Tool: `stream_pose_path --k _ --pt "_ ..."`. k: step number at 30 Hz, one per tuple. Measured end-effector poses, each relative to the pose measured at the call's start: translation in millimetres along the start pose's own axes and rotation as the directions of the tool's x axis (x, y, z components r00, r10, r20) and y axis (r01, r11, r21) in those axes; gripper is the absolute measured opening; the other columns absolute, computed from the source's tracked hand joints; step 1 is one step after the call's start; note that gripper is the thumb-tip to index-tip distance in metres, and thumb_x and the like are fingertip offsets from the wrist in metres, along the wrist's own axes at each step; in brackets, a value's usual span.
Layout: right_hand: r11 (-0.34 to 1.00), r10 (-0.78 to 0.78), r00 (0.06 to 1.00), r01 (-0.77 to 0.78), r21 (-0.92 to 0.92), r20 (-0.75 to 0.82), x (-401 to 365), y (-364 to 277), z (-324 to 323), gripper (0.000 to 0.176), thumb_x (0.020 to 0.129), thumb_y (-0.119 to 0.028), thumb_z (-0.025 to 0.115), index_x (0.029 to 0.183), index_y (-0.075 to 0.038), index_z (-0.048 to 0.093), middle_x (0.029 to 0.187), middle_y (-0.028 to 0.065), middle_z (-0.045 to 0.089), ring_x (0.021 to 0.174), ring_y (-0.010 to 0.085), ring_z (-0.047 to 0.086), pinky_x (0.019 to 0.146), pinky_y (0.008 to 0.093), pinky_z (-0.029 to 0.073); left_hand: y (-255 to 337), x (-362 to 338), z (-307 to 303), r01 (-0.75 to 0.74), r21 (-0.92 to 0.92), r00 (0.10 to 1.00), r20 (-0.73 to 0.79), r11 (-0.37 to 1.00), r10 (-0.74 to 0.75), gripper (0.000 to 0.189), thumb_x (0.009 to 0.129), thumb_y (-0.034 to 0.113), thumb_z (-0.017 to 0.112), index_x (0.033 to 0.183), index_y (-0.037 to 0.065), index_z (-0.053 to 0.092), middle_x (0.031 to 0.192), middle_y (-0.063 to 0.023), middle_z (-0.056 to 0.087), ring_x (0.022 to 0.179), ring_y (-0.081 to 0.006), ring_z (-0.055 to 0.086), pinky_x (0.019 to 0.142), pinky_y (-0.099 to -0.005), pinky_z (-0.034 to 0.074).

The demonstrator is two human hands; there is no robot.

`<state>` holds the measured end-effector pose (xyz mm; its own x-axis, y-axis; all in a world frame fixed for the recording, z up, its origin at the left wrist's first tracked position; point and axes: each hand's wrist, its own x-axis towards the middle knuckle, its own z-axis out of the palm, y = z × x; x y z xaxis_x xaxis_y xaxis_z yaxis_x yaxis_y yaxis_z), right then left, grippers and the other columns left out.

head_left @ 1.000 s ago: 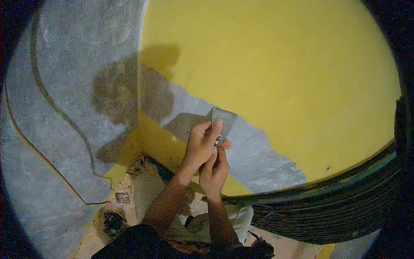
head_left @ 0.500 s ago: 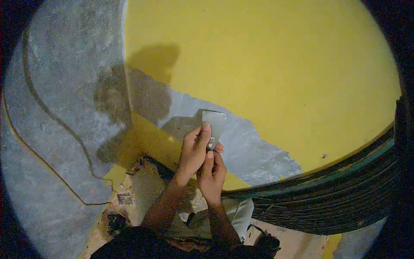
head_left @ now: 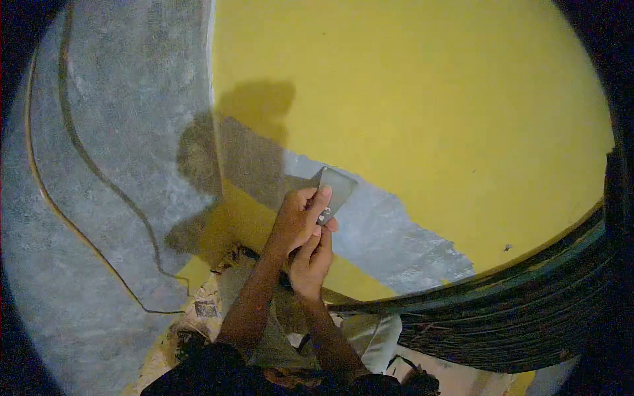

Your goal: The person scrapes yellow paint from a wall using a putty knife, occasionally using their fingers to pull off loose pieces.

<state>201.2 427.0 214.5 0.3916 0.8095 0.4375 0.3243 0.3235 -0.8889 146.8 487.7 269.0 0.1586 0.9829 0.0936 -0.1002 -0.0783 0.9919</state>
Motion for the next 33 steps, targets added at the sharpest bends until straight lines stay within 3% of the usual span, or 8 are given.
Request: stream_pose_path --k 5,8,12,14,18,22,26,33 --pt "0.993 0.120 0.993 -0.120 -0.003 0.015 0 -11 3 0.036 0.104 -0.027 0.040 0.114 0.005 0.053 0.095 0.0169 0.063 0.083 0.0210 0.057 0.074 0.0341 0.048 8 2 -1 0.014 -0.005 0.999 0.037 1.000 -0.014 0.049 0.098 0.048 0.051 0.078 0.003 0.058 0.062 -0.0067 0.063 0.053 -0.0133 0.062 0.045 -0.0263 0.044" --pt "0.997 -0.057 0.997 0.060 0.047 -0.060 7 10 11 0.035 0.104 -0.026 0.040 0.113 0.005 0.053 0.092 0.0134 0.064 0.079 0.0193 0.057 0.071 0.0338 0.048 -4 8 2 0.011 -0.067 1.000 0.000 0.998 -0.011 0.048 0.098 0.046 0.052 0.077 0.003 0.057 0.061 -0.0046 0.061 0.054 -0.0131 0.062 0.045 -0.0256 0.044" --pt "0.996 0.007 0.998 -0.012 0.090 0.055 16 18 -13 0.034 0.105 -0.026 0.039 0.113 0.004 0.053 0.092 0.0098 0.062 0.081 0.0165 0.056 0.070 0.0299 0.048 -17 10 12 -0.134 0.034 0.988 -0.073 0.990 0.136 0.046 0.099 0.045 0.051 0.078 0.004 0.056 0.060 -0.0020 0.058 0.056 -0.0132 0.064 0.046 -0.0252 0.044" --pt "0.997 0.080 0.978 -0.082 0.005 0.191 20 25 -26 0.032 0.105 -0.026 0.039 0.115 0.002 0.052 0.091 0.0049 0.060 0.078 0.0106 0.054 0.065 0.0251 0.045 -25 10 22 -0.053 -0.261 0.997 -0.070 0.964 0.036 0.044 0.100 0.043 0.050 0.082 0.004 0.057 0.063 -0.0007 0.058 0.060 -0.0127 0.065 0.048 -0.0247 0.046" --pt "0.997 0.006 0.995 -0.015 0.082 0.103 10 24 -34 0.031 0.105 -0.026 0.040 0.117 0.000 0.051 0.082 0.0003 0.056 0.070 0.0061 0.051 0.057 0.0221 0.041 -21 -6 33 -0.023 -0.220 0.998 -0.063 0.975 0.010 0.044 0.100 0.044 0.050 0.086 0.003 0.058 0.067 -0.0013 0.060 0.063 -0.0131 0.066 0.051 -0.0240 0.047" --pt "0.935 0.276 0.958 -0.288 0.206 0.083 -16 21 -29 0.027 0.105 -0.026 0.042 0.110 -0.002 0.052 0.080 -0.0012 0.053 0.070 0.0052 0.046 0.059 0.0230 0.037 -18 -16 29 0.087 -0.239 0.993 -0.052 0.967 -0.102 0.044 0.100 0.043 0.050 0.088 0.001 0.059 0.073 -0.0053 0.063 0.067 -0.0151 0.068 0.054 -0.0261 0.049" --pt "0.962 0.212 0.977 -0.208 0.176 -0.005 -26 13 -27 0.030 0.105 -0.028 0.041 0.108 -0.001 0.053 0.084 0.0000 0.055 0.075 0.0073 0.049 0.066 0.0240 0.041 2 -26 24 -0.029 0.160 0.998 -0.042 0.987 0.037 0.044 0.100 0.041 0.050 0.087 0.000 0.060 0.072 -0.0051 0.064 0.068 -0.0163 0.068 0.056 -0.0287 0.050" --pt "0.991 0.074 0.997 -0.071 0.112 -0.030 -12 4 -36 0.031 0.105 -0.027 0.040 0.107 0.000 0.054 0.089 -0.0006 0.055 0.077 0.0075 0.048 0.068 0.0238 0.041 -1 -22 22 0.078 -0.094 0.995 0.065 0.993 -0.072 0.041 0.099 0.039 0.052 0.083 0.002 0.060 0.067 -0.0058 0.065 0.063 -0.0148 0.066 0.057 -0.0294 0.050"
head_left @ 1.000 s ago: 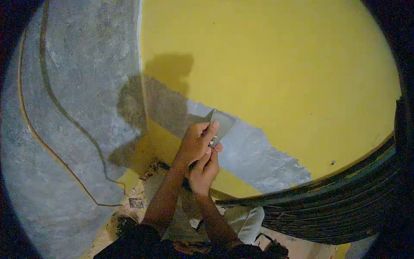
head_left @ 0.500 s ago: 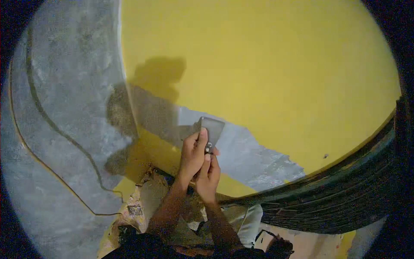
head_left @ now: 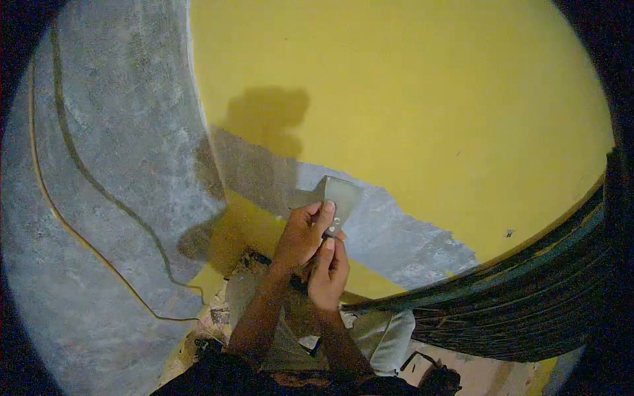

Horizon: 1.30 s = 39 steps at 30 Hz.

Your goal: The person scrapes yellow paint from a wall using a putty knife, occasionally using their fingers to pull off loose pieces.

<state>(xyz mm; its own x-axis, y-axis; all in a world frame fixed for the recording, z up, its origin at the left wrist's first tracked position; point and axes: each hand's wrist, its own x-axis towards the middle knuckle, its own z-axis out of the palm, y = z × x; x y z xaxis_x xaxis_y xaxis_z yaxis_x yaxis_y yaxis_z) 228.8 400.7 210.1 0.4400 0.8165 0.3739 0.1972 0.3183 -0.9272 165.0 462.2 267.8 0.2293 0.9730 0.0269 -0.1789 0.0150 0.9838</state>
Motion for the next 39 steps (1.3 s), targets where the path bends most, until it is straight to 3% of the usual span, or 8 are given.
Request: stream_pose_path --k 6,12,14,22,24,31,33,39 --pt "0.994 0.108 0.994 -0.107 -0.028 0.025 -3 -1 -7 0.031 0.105 -0.026 0.040 0.109 0.001 0.054 0.087 0.0020 0.056 0.079 0.0101 0.050 0.069 0.0263 0.043 -1 3 10 -0.038 0.067 0.999 -0.022 0.997 0.039 0.041 0.100 0.039 0.051 0.083 0.003 0.060 0.067 -0.0069 0.065 0.060 -0.0134 0.063 0.057 -0.0287 0.049" --pt "0.993 0.049 0.999 -0.050 -0.106 -0.012 4 -21 -3 0.034 0.104 -0.025 0.039 0.113 0.003 0.055 0.090 0.0084 0.063 0.080 0.0137 0.054 0.072 0.0296 0.046 8 2 16 -0.029 0.010 0.999 -0.022 1.000 0.029 0.043 0.100 0.042 0.050 0.083 0.003 0.060 0.065 -0.0078 0.065 0.057 -0.0129 0.062 0.055 -0.0283 0.047" --pt "0.997 0.041 0.999 -0.043 -0.071 -0.030 4 -10 0 0.034 0.104 -0.025 0.039 0.113 0.004 0.055 0.090 0.0104 0.064 0.080 0.0147 0.055 0.072 0.0304 0.046 1 9 15 -0.112 0.152 0.992 -0.033 0.982 0.118 0.045 0.099 0.044 0.050 0.081 0.004 0.060 0.062 -0.0073 0.064 0.052 -0.0130 0.059 0.051 -0.0288 0.046" --pt "0.996 0.000 0.996 -0.008 -0.085 -0.094 3 -12 2 0.035 0.104 -0.024 0.038 0.113 0.006 0.055 0.085 0.0112 0.063 0.076 0.0140 0.055 0.069 0.0304 0.047 14 6 14 -0.093 0.192 0.996 0.025 0.977 0.089 0.047 0.099 0.045 0.050 0.080 0.003 0.060 0.060 -0.0072 0.063 0.049 -0.0139 0.059 0.046 -0.0287 0.043" --pt "0.998 0.053 0.998 -0.052 -0.035 0.025 9 -14 -8 0.033 0.104 -0.023 0.039 0.110 0.006 0.055 0.084 0.0103 0.063 0.075 0.0127 0.055 0.066 0.0294 0.046 10 9 18 -0.113 0.228 0.994 0.016 0.967 0.112 0.047 0.099 0.045 0.050 0.080 0.003 0.060 0.060 -0.0075 0.064 0.051 -0.0141 0.060 0.047 -0.0284 0.043" --pt "0.981 0.046 0.999 -0.042 -0.192 0.019 14 -15 -20 0.030 0.104 -0.022 0.041 0.103 0.003 0.056 0.068 0.0075 0.060 0.060 0.0112 0.054 0.054 0.0310 0.044 14 6 24 -0.034 0.119 0.999 0.014 0.992 0.033 0.046 0.100 0.044 0.047 0.084 0.004 0.061 0.064 -0.0079 0.066 0.055 -0.0143 0.063 0.051 -0.0271 0.046" --pt "0.938 -0.114 0.989 0.137 -0.317 0.089 19 -20 -28 0.029 0.103 -0.023 0.042 0.103 0.003 0.057 0.062 0.0083 0.059 0.054 0.0110 0.053 0.049 0.0307 0.042 8 6 28 -0.016 0.082 1.000 0.022 0.996 0.014 0.046 0.100 0.044 0.047 0.085 0.004 0.061 0.065 -0.0078 0.066 0.055 -0.0142 0.063 0.052 -0.0268 0.047" --pt "0.963 0.014 0.990 0.024 -0.267 0.141 22 -26 -47 0.030 0.103 -0.024 0.043 0.101 0.003 0.057 0.065 0.0099 0.059 0.060 0.0113 0.055 0.053 0.0310 0.043 -7 -3 45 -0.004 -0.281 0.999 -0.036 0.960 -0.007 0.045 0.101 0.046 0.046 0.089 0.004 0.059 0.066 -0.0076 0.065 0.054 -0.0141 0.062 0.051 -0.0260 0.047"
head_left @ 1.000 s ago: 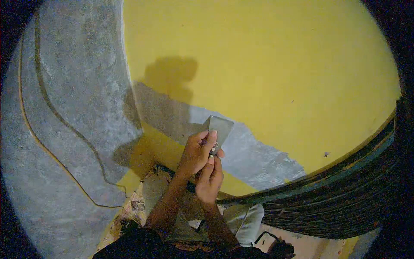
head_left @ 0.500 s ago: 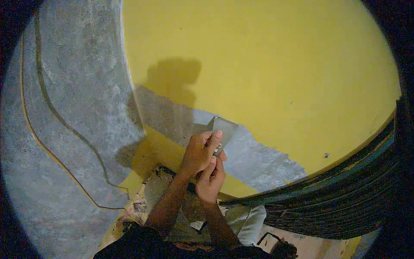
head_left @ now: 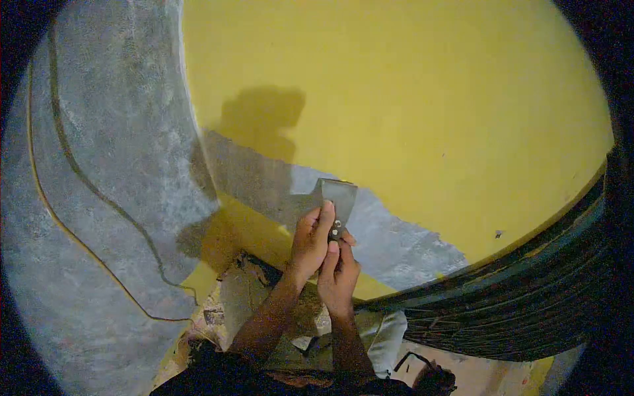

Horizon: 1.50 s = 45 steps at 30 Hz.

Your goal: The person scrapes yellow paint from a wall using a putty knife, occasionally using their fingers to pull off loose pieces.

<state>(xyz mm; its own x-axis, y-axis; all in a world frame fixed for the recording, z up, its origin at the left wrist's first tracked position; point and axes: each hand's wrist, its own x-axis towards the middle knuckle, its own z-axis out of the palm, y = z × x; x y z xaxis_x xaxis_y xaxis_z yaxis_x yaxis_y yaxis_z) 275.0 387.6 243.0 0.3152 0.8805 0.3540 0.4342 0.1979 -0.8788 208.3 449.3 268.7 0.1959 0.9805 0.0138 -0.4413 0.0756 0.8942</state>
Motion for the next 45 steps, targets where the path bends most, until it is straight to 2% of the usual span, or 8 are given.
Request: stream_pose_path --k 9,14,22,27,32,35,42,45 --pt "0.983 -0.030 0.965 0.076 0.165 -0.261 -15 32 41 0.033 0.105 -0.026 0.039 0.108 0.002 0.055 0.087 0.0056 0.062 0.076 0.0099 0.054 0.067 0.0264 0.046 7 5 -8 0.014 0.329 0.998 0.058 0.944 -0.035 0.045 0.100 0.045 0.047 0.086 0.004 0.060 0.066 -0.0089 0.067 0.056 -0.0124 0.063 0.049 -0.0258 0.045" --pt "0.988 0.023 0.985 0.004 0.154 -0.171 -8 20 34 0.032 0.106 -0.026 0.038 0.106 0.002 0.055 0.088 0.0040 0.060 0.077 0.0092 0.054 0.067 0.0250 0.046 15 10 -10 -0.083 0.385 0.991 0.129 0.919 0.035 0.048 0.100 0.046 0.048 0.080 0.004 0.060 0.064 -0.0090 0.067 0.053 -0.0119 0.061 0.048 -0.0269 0.045" --pt "0.994 -0.037 0.987 0.053 0.095 -0.158 4 11 20 0.031 0.105 -0.025 0.040 0.100 0.001 0.055 0.070 0.0015 0.056 0.060 0.0069 0.048 0.050 0.0260 0.039 9 16 -2 -0.115 0.295 0.990 0.109 0.948 0.086 0.050 0.100 0.046 0.047 0.075 0.004 0.057 0.063 -0.0093 0.066 0.052 -0.0130 0.061 0.049 -0.0270 0.045" --pt "0.968 -0.156 0.982 0.129 -0.214 -0.110 11 -6 -6 0.030 0.102 -0.025 0.046 0.099 0.002 0.059 0.057 0.0150 0.055 0.048 0.0204 0.057 0.046 0.0334 0.040 0 13 7 -0.092 0.092 0.993 0.086 0.992 0.084 0.051 0.101 0.046 0.045 0.075 0.003 0.056 0.063 -0.0101 0.065 0.053 -0.0164 0.062 0.051 -0.0270 0.047" --pt "0.965 -0.160 0.982 0.177 -0.195 0.101 25 -20 -23 0.030 0.101 -0.025 0.047 0.102 0.001 0.060 0.062 0.0205 0.059 0.052 0.0320 0.061 0.048 0.0369 0.043 -4 6 10 -0.103 -0.092 0.989 -0.116 0.990 0.092 0.051 0.102 0.048 0.041 0.080 0.004 0.056 0.066 -0.0099 0.065 0.060 -0.0194 0.064 0.057 -0.0283 0.050" --pt "0.988 -0.066 0.997 0.070 -0.135 0.031 5 -2 -11 0.028 0.102 -0.023 0.047 0.105 0.002 0.059 0.063 0.0141 0.057 0.058 0.0117 0.055 0.052 0.0299 0.042 -15 4 -4 -0.008 0.013 0.999 -0.032 1.000 0.008 0.052 0.101 0.050 0.041 0.081 0.004 0.056 0.067 -0.0093 0.065 0.060 -0.0180 0.064 0.058 -0.0294 0.050" --pt "0.990 0.012 0.998 -0.003 0.138 -0.063 -2 -13 -10 0.028 0.102 -0.021 0.047 0.100 0.004 0.059 0.064 -0.0002 0.052 0.059 0.0059 0.044 0.051 0.0250 0.036 5 -9 7 -0.093 0.199 0.987 -0.109 0.976 0.116 0.046 0.100 0.047 0.047 0.087 0.005 0.057 0.070 -0.0089 0.066 0.063 -0.0151 0.063 0.059 -0.0290 0.050" --pt "0.999 0.004 0.999 -0.005 0.033 0.035 3 -19 -24 0.029 0.101 -0.021 0.048 0.095 0.004 0.060 0.062 0.0005 0.051 0.058 0.0059 0.043 0.050 0.0258 0.035 -3 -5 6 0.033 0.014 0.999 -0.026 0.999 -0.033 0.041 0.099 0.044 0.051 0.089 0.005 0.059 0.071 -0.0085 0.066 0.064 -0.0148 0.063 0.061 -0.0285 0.051"
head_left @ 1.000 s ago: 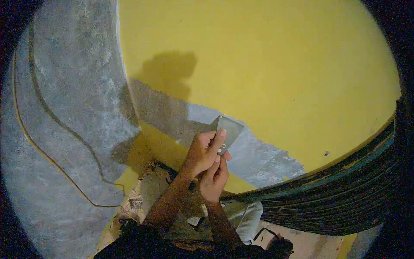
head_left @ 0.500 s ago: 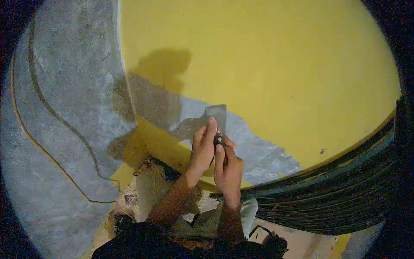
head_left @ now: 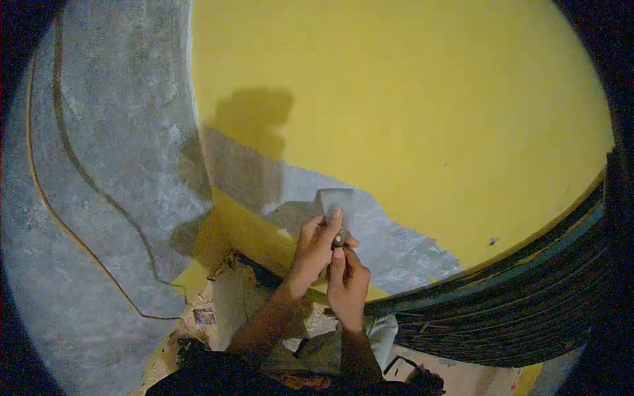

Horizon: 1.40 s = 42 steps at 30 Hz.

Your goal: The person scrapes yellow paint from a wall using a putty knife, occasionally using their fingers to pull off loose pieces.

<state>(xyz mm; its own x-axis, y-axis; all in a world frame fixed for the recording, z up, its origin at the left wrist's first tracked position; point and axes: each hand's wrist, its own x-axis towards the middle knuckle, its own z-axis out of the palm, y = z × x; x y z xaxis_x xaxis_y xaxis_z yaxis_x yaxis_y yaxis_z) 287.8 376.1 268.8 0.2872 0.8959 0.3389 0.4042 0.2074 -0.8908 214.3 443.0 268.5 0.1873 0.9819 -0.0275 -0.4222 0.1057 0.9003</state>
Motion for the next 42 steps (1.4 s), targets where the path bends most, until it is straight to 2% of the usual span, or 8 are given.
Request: stream_pose_path --k 6,8,12,14,17,30,38,42 --pt "0.963 -0.058 0.995 0.078 -0.257 0.082 15 -31 -23 0.028 0.099 -0.020 0.051 0.095 0.005 0.061 0.055 0.0068 0.048 0.046 0.0115 0.041 0.046 0.0304 0.034 -14 7 9 -0.009 -0.260 0.999 -0.034 0.966 0.000 0.042 0.095 0.045 0.058 0.083 0.005 0.059 0.072 -0.0094 0.066 0.064 -0.0174 0.065 0.064 -0.0303 0.053" --pt "0.916 -0.087 0.987 0.134 -0.377 0.137 20 -37 -27 0.027 0.098 -0.019 0.052 0.095 0.005 0.062 0.056 0.0148 0.053 0.043 0.0214 0.050 0.046 0.0351 0.039 -10 8 14 0.008 -0.381 0.998 -0.058 0.924 -0.033 0.044 0.094 0.047 0.060 0.080 0.005 0.058 0.071 -0.0093 0.065 0.065 -0.0192 0.065 0.063 -0.0317 0.054" --pt "0.898 -0.189 0.974 0.221 -0.379 0.122 23 -36 -28 0.026 0.098 -0.019 0.052 0.095 0.005 0.062 0.058 0.0207 0.057 0.050 0.0325 0.060 0.048 0.0395 0.044 -4 7 17 0.069 -0.438 0.995 -0.038 0.896 -0.095 0.044 0.093 0.048 0.061 0.076 0.007 0.057 0.069 -0.0088 0.064 0.063 -0.0194 0.065 0.062 -0.0321 0.054" --pt "0.899 -0.030 0.985 0.100 -0.427 0.167 21 -48 -29 0.026 0.098 -0.019 0.051 0.098 0.005 0.061 0.060 0.0220 0.058 0.056 0.0370 0.064 0.052 0.0417 0.047 -2 7 17 0.042 -0.399 0.995 -0.067 0.916 -0.074 0.044 0.092 0.048 0.062 0.074 0.009 0.054 0.067 -0.0080 0.063 0.060 -0.0179 0.063 0.059 -0.0314 0.054" --pt "0.904 -0.057 0.986 0.119 -0.410 0.159 19 -51 -25 0.026 0.098 -0.019 0.050 0.098 0.005 0.060 0.059 0.0219 0.058 0.056 0.0388 0.063 0.052 0.0430 0.047 -5 9 10 0.055 -0.384 0.997 -0.029 0.922 -0.072 0.043 0.091 0.048 0.063 0.073 0.010 0.053 0.066 -0.0073 0.062 0.059 -0.0169 0.063 0.057 -0.0305 0.053" --pt "0.927 -0.061 0.979 0.127 -0.352 0.193 23 -45 -15 0.028 0.098 -0.020 0.051 0.088 0.005 0.060 0.058 0.0199 0.058 0.049 0.0345 0.060 0.049 0.0400 0.043 -19 22 4 -0.006 -0.400 0.991 -0.124 0.917 -0.048 0.046 0.092 0.049 0.062 0.071 0.008 0.054 0.065 -0.0084 0.062 0.058 -0.0178 0.063 0.055 -0.0299 0.052" --pt "0.934 -0.035 0.977 0.106 -0.340 0.209 25 -40 -12 0.030 0.099 -0.018 0.050 0.083 0.006 0.060 0.056 0.0159 0.057 0.045 0.0197 0.052 0.046 0.0364 0.040 2 12 7 -0.079 -0.349 0.979 -0.203 0.934 0.007 0.040 0.092 0.042 0.065 0.076 0.006 0.056 0.065 -0.0088 0.062 0.057 -0.0169 0.064 0.056 -0.0296 0.055" --pt "0.941 -0.046 0.969 0.124 -0.316 0.243 29 -33 -4 0.030 0.099 -0.018 0.049 0.083 0.006 0.060 0.058 0.0181 0.058 0.046 0.0230 0.056 0.047 0.0373 0.042 5 16 3 -0.087 -0.324 0.973 -0.229 0.942 0.011 0.039 0.092 0.042 0.065 0.079 0.006 0.056 0.065 -0.0080 0.062 0.056 -0.0163 0.063 0.056 -0.0285 0.054"
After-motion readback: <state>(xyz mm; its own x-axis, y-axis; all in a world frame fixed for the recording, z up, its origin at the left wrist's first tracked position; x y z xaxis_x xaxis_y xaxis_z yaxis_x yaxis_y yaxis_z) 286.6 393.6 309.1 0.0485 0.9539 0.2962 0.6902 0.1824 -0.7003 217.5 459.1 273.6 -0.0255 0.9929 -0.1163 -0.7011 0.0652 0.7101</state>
